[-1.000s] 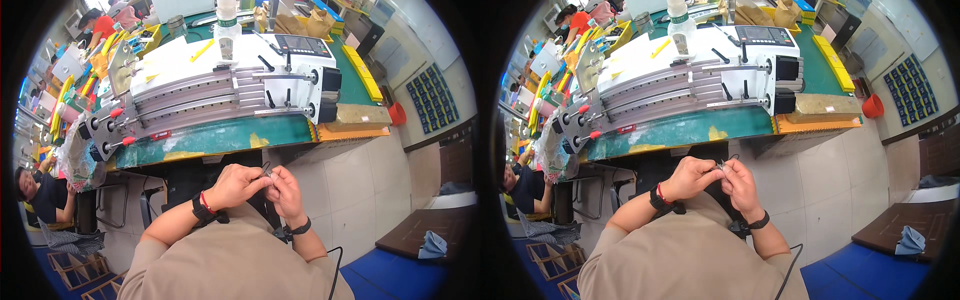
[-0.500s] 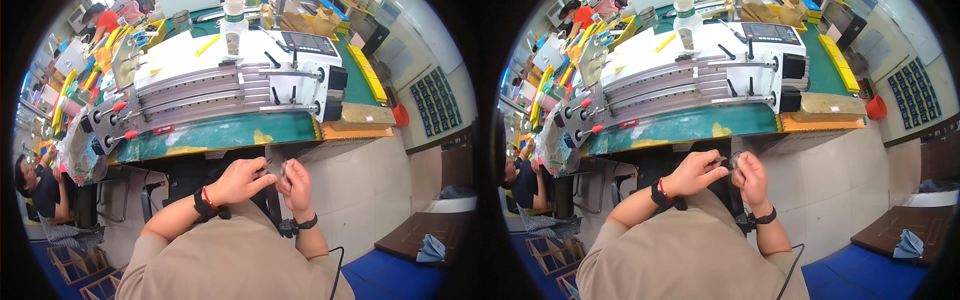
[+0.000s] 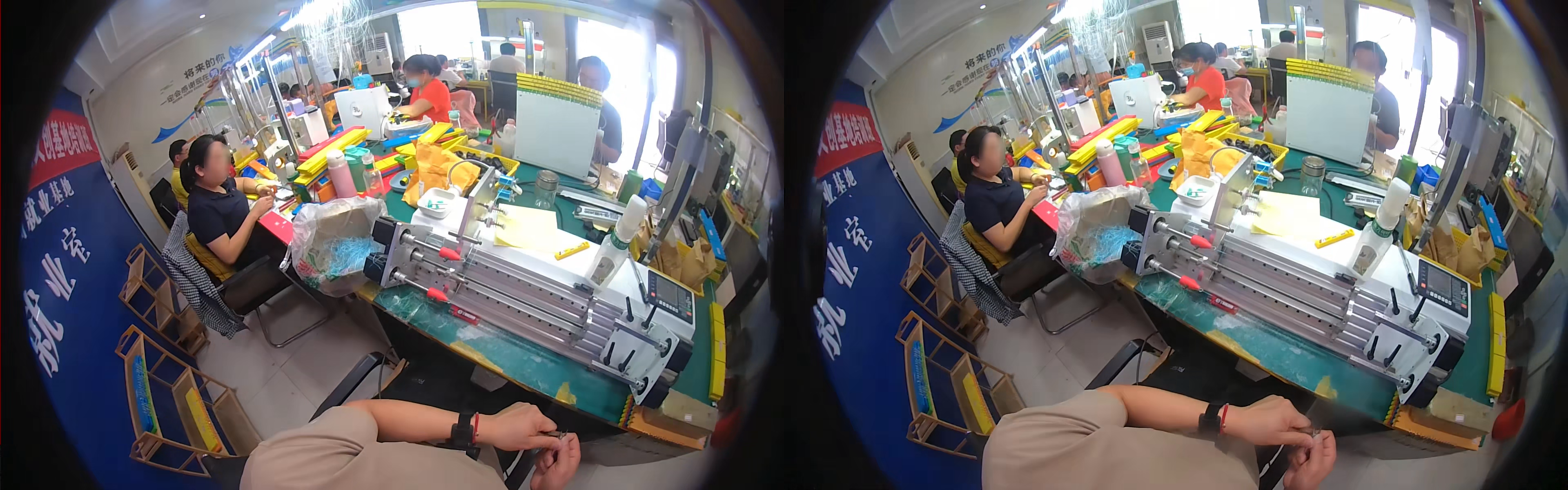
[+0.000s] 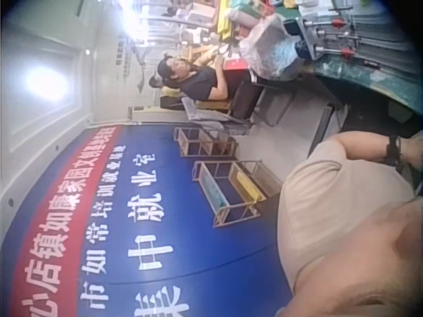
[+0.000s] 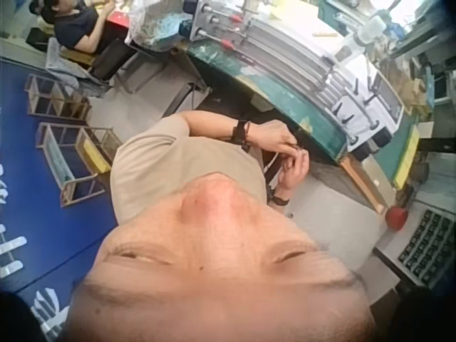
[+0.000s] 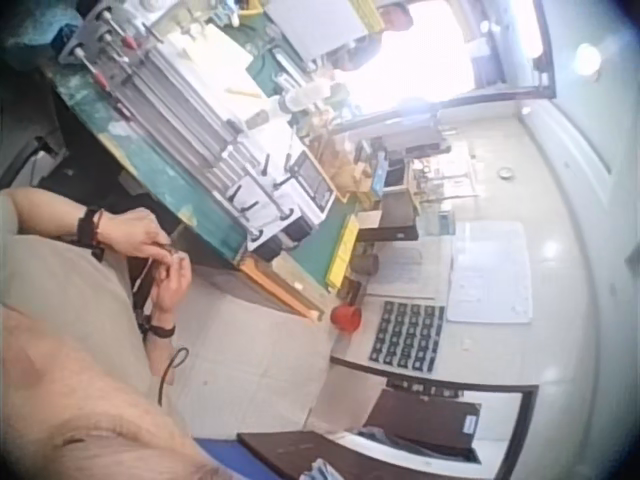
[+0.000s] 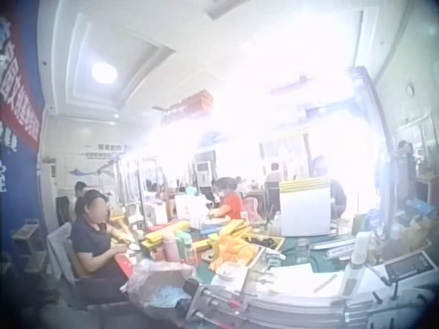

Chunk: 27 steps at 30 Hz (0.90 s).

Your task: Manually assemble and test small electronic or mechanical components using a specialized rig and adhesive.

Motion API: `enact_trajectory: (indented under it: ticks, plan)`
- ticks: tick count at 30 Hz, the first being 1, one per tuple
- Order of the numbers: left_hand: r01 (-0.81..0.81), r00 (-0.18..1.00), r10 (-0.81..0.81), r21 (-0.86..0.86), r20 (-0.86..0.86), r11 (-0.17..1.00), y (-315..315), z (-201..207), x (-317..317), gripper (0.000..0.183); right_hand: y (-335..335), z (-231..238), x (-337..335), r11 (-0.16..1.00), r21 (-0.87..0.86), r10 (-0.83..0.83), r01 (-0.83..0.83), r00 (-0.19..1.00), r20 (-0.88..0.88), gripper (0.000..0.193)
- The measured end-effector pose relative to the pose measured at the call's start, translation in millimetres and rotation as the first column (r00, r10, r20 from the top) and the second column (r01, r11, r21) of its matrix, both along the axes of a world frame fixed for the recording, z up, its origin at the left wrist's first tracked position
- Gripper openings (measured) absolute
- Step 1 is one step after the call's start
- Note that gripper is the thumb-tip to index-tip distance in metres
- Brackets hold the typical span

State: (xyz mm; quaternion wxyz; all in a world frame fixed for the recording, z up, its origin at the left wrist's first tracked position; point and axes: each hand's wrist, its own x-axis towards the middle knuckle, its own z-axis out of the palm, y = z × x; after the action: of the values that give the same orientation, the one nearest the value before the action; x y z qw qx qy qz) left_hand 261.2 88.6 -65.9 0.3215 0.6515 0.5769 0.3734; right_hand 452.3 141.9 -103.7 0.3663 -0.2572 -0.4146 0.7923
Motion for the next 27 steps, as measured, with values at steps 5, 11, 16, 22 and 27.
enact_trajectory:
  ticks: [5,11,16,22,27]
  plan:
    - [0.008,0.994,-0.019,0.106,0.109,0.994,4.4,-8.0,-6.3,0.048,2.3,4.6,-4.2,0.998,-0.005,0.055,-0.055,0.996,0.066,0.021]
    - [0.122,0.989,-0.11,0.12,-0.101,0.985,-5.0,-2.7,-0.3,0.047,25.6,7.6,4.2,0.936,-0.316,-0.201,0.157,0.973,-0.114,0.029]
    - [0.04,0.967,-0.11,0.29,0.229,0.956,9.7,-28.6,10.0,0.027,16.6,-16.0,29.4,0.982,-0.118,-0.162,0.149,0.981,-0.11,0.022]
    - [0.087,0.995,-0.086,-0.016,0.044,0.996,1.1,7.9,0.4,0.016,-1.9,-1.2,3.9,0.985,-0.172,-0.028,0.023,0.999,-0.028,0.007]
    - [0.074,0.995,-0.069,0.063,-0.077,0.995,4.0,5.7,-11.4,0.019,4.8,10.7,-6.0,0.989,-0.144,0.05,-0.038,0.995,0.081,0.01]
